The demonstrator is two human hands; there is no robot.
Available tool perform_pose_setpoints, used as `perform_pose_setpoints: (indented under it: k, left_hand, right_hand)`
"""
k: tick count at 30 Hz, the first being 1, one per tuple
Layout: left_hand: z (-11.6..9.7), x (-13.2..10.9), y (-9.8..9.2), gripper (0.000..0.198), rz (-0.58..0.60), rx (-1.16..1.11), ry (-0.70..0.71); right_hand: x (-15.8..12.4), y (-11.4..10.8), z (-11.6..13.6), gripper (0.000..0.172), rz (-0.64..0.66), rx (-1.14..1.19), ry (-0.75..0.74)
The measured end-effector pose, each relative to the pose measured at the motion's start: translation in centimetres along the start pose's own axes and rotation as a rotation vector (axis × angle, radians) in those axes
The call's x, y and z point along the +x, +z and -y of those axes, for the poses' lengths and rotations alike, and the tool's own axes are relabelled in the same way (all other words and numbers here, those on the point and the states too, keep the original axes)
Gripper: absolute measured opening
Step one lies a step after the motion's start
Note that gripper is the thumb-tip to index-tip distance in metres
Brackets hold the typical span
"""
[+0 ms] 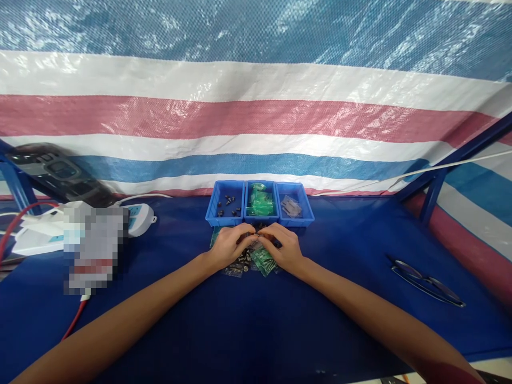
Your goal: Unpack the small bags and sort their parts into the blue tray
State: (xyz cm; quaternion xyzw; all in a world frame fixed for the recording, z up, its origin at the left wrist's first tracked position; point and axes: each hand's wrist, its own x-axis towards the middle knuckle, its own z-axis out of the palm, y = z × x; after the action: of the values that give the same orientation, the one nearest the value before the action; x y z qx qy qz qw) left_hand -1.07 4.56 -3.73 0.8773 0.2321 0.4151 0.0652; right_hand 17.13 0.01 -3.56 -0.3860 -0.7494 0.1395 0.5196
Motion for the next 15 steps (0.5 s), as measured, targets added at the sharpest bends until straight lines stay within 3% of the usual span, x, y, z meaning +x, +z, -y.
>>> perform_pose_setpoints:
  k: [15]
  left_hand:
    - [-0.25, 0.12, -0.33, 0.024, 0.073, -0.068, -0.054]
  right_hand:
    - [-0.1, -0.11, 0.2, 0.014, -0.058, -0.006, 0.056]
